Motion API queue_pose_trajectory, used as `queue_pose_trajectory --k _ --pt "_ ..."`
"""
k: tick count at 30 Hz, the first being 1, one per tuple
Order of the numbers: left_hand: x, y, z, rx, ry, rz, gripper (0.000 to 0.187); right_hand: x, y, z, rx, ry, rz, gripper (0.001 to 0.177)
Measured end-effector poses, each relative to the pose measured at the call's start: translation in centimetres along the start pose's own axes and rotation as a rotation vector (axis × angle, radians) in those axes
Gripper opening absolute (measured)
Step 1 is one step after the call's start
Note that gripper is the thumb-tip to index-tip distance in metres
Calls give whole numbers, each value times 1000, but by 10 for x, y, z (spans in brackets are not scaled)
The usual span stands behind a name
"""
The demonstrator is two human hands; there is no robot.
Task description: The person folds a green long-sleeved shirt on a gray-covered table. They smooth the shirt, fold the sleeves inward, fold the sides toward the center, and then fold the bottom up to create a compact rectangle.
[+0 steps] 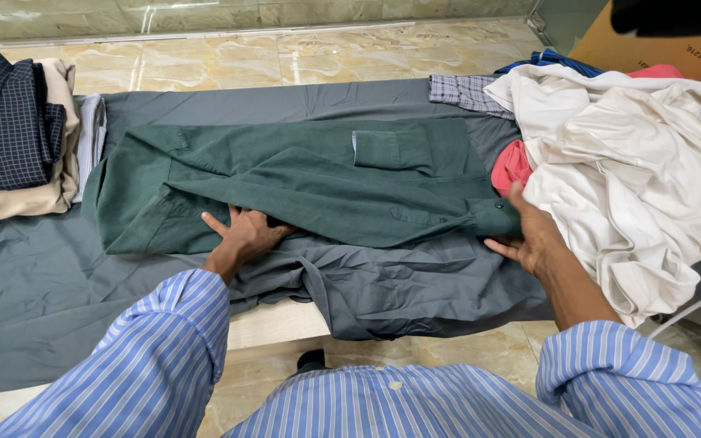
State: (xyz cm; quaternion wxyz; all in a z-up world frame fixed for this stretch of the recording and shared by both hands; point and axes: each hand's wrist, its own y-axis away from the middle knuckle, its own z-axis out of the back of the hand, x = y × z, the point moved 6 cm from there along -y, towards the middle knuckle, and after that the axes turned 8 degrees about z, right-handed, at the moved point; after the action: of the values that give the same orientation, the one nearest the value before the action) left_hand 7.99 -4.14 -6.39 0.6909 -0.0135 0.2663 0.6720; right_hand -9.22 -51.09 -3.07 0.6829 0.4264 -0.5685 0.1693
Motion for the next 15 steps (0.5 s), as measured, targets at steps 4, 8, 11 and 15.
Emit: queue_pose_trajectory --k 4,8,11,15 --pt "2 16 12 -100 174 -125 90 -1 3 -1 -37 99 59 65" --pt "16 33 24 -207 757 -136 68 5 7 -2 -84 123 111 65" --pt "32 19 26 -78 1424 140 59 7 7 -1 -126 129 138 64" --pt "39 -1 23 156 1941 377 47 5 -4 0 -98 82 163 56"
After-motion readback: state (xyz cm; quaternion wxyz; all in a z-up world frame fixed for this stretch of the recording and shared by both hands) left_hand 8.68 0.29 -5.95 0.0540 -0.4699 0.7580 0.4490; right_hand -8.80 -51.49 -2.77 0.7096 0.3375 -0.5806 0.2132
